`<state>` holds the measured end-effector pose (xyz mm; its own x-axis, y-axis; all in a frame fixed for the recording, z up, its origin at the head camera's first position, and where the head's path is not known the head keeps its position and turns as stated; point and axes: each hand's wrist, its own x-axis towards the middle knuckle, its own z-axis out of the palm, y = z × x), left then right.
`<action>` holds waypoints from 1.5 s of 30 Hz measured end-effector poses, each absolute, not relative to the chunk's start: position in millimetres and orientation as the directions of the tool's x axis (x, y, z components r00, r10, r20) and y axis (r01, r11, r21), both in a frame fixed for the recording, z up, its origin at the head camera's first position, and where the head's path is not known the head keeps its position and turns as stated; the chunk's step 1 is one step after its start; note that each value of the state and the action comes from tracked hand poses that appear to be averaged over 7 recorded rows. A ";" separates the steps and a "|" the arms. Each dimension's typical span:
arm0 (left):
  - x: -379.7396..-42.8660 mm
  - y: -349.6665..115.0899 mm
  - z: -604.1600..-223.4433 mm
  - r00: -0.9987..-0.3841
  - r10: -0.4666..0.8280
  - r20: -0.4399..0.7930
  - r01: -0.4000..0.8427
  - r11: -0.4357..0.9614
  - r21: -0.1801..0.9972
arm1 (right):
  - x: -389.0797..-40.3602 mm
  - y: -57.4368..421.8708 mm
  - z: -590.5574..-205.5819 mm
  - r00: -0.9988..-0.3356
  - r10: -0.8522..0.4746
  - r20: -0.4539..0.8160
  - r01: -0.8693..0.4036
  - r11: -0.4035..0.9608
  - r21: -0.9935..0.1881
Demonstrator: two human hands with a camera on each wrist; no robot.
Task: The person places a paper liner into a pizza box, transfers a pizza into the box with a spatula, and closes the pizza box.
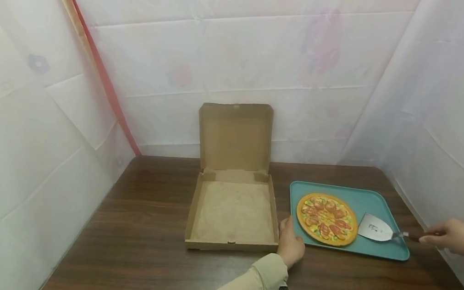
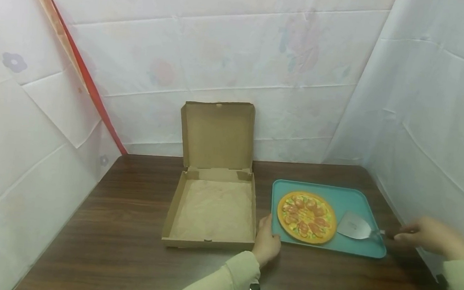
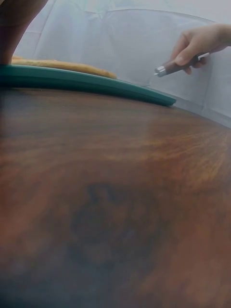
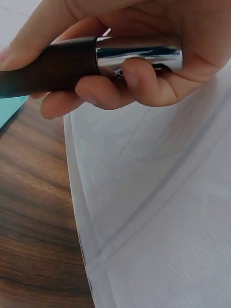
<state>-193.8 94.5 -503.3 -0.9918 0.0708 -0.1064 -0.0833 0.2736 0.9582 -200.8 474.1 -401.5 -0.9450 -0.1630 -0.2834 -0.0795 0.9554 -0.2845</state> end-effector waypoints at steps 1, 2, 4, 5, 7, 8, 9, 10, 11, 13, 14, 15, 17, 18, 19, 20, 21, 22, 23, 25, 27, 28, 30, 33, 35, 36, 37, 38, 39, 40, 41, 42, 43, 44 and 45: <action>-193.6 94.5 -503.3 -0.992 0.071 -0.108 -0.085 0.270 0.959 | -201.5 473.8 -402.0 -0.945 -0.164 -0.283 -0.082 0.956 -0.280; -193.5 94.4 -503.2 -0.991 0.072 -0.109 -0.086 0.267 0.960 | -202.1 473.5 -402.5 -0.945 -0.164 -0.283 -0.083 0.957 -0.277; -193.2 94.5 -503.1 -0.991 0.072 -0.112 -0.089 0.266 0.960 | -202.9 473.1 -403.2 -0.946 -0.173 -0.274 -0.095 0.957 -0.275; -193.1 94.6 -503.0 -0.991 0.072 -0.112 -0.090 0.265 0.960 | -203.4 473.0 -403.6 -0.946 -0.178 -0.270 -0.102 0.957 -0.272; -193.2 94.7 -503.3 -0.991 0.072 -0.113 -0.089 0.266 0.960 | -204.5 472.3 -404.8 -0.948 -0.181 -0.262 -0.110 0.958 -0.266; -193.3 94.6 -503.3 -0.991 0.073 -0.111 -0.087 0.270 0.959 | -204.9 471.7 -405.5 -0.949 -0.181 -0.257 -0.111 0.959 -0.262; -193.4 94.5 -503.3 -0.991 0.075 -0.110 -0.086 0.272 0.958 | -205.4 471.1 -406.3 -0.951 -0.182 -0.251 -0.115 0.959 -0.259; -193.6 94.2 -503.4 -0.991 0.077 -0.108 -0.083 0.277 0.957 | -205.9 470.3 -407.1 -0.951 -0.182 -0.251 -0.116 0.960 -0.256; -193.7 93.8 -503.4 -0.991 0.082 -0.107 -0.080 0.282 0.956 | -206.4 469.6 -407.8 -0.950 -0.186 -0.250 -0.120 0.959 -0.256; -193.8 92.6 -503.0 -0.990 0.090 -0.109 -0.079 0.290 0.954 | -207.1 467.7 -408.9 -0.951 -0.191 -0.243 -0.126 0.958 -0.258; -193.7 92.0 -502.6 -0.989 0.095 -0.113 -0.081 0.293 0.953 | -207.6 466.8 -409.2 -0.951 -0.195 -0.240 -0.130 0.957 -0.261; -193.6 91.4 -502.5 -0.988 0.099 -0.117 -0.083 0.295 0.952 | -208.0 465.9 -409.7 -0.951 -0.199 -0.236 -0.135 0.956 -0.262; -193.6 90.6 -502.1 -0.988 0.106 -0.116 -0.080 0.301 0.950 | -209.5 464.4 -410.7 -0.950 -0.206 -0.234 -0.141 0.953 -0.268; -193.5 90.5 -502.1 -0.987 0.107 -0.119 -0.082 0.301 0.950 | -210.3 463.5 -411.5 -0.950 -0.206 -0.234 -0.141 0.953 -0.268; -193.5 90.4 -502.3 -0.987 0.108 -0.117 -0.080 0.303 0.950 | -211.2 462.9 -412.3 -0.950 -0.205 -0.237 -0.139 0.953 -0.269; -193.6 90.5 -502.6 -0.987 0.108 -0.116 -0.078 0.308 0.948 | -212.0 462.2 -413.4 -0.950 -0.205 -0.237 -0.138 0.953 -0.272; -193.8 90.7 -503.4 -0.988 0.108 -0.113 -0.074 0.311 0.948 | -212.7 461.6 -414.6 -0.950 -0.205 -0.235 -0.137 0.951 -0.276; -194.1 90.9 -504.1 -0.988 0.109 -0.111 -0.072 0.314 0.947 | -213.5 461.1 -415.7 -0.950 -0.204 -0.237 -0.134 0.951 -0.280; -194.5 91.1 -505.0 -0.988 0.110 -0.110 -0.070 0.315 0.947 | -214.2 460.3 -416.4 -0.950 -0.204 -0.238 -0.132 0.949 -0.285; -195.2 91.5 -506.5 -0.987 0.110 -0.113 -0.073 0.317 0.946 | -215.2 458.4 -417.8 -0.951 -0.203 -0.232 -0.130 0.947 -0.294; -195.8 91.6 -507.7 -0.987 0.113 -0.116 -0.074 0.317 0.946 | -216.2 456.2 -419.0 -0.953 -0.204 -0.226 -0.129 0.944 -0.305; -196.0 91.6 -508.0 -0.987 0.114 -0.116 -0.075 0.318 0.945 | -216.6 455.0 -419.5 -0.953 -0.205 -0.225 -0.129 0.942 -0.311; -196.2 91.6 -508.2 -0.987 0.114 -0.117 -0.075 0.321 0.944 | -217.3 452.6 -420.5 -0.954 -0.206 -0.217 -0.129 0.937 -0.324; -193.8 96.8 -507.2 -0.988 0.096 -0.119 -0.082 0.323 0.943 | -221.2 454.3 -422.8 -0.951 -0.227 -0.210 -0.143 0.925 -0.352; -191.7 100.2 -505.9 -0.989 0.086 -0.120 -0.087 0.318 0.944 | -223.6 455.4 -424.4 -0.949 -0.235 -0.209 -0.148 0.920 -0.364; -190.6 101.9 -505.1 -0.990 0.080 -0.120 -0.089 0.315 0.945 | -224.9 455.9 -425.2 -0.948 -0.237 -0.210 -0.147 0.917 -0.370; -189.3 103.6 -504.2 -0.990 0.074 -0.119 -0.090 0.313 0.946 | -226.2 456.4 -426.1 -0.948 -0.240 -0.210 -0.148 0.915 -0.375; -188.1 105.3 -503.3 -0.991 0.067 -0.117 -0.091 0.308 0.947 | -227.6 457.1 -427.0 -0.947 -0.243 -0.209 -0.150 0.913 -0.379; -186.7 107.1 -502.3 -0.991 0.060 -0.116 -0.092 0.306 0.948 | -229.1 457.9 -428.0 -0.946 -0.247 -0.209 -0.154 0.912 -0.381; -185.2 110.6 -501.8 -0.992 0.049 -0.112 -0.092 0.304 0.948 | -231.5 460.1 -430.4 -0.945 -0.250 -0.210 -0.155 0.910 -0.384; -183.7 114.2 -501.4 -0.993 0.035 -0.109 -0.093 0.304 0.948 | -234.0 462.4 -433.0 -0.944 -0.257 -0.208 -0.161 0.907 -0.390; -182.2 117.9 -500.9 -0.994 0.022 -0.106 -0.094 0.304 0.948 | -236.4 464.8 -435.5 -0.941 -0.267 -0.209 -0.167 0.902 -0.398; -180.7 121.5 -500.5 -0.995 0.009 -0.104 -0.096 0.304 0.948 | -238.6 467.2 -438.0 -0.938 -0.277 -0.209 -0.174 0.897 -0.407; -179.3 125.1 -500.2 -0.995 -0.003 -0.104 -0.100 0.301 0.948 | -240.9 469.5 -440.4 -0.935 -0.286 -0.210 -0.179 0.892 -0.416; -177.9 128.6 -499.9 -0.995 -0.015 -0.103 -0.103 0.302 0.948 | -243.1 471.7 -442.6 -0.932 -0.293 -0.215 -0.180 0.887 -0.426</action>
<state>-177.9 128.6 -499.9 -0.9946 -0.0153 -0.1030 -0.1028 0.3019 0.9478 -243.1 471.7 -442.6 -0.9318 -0.2925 -0.2147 -0.1804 0.8868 -0.4255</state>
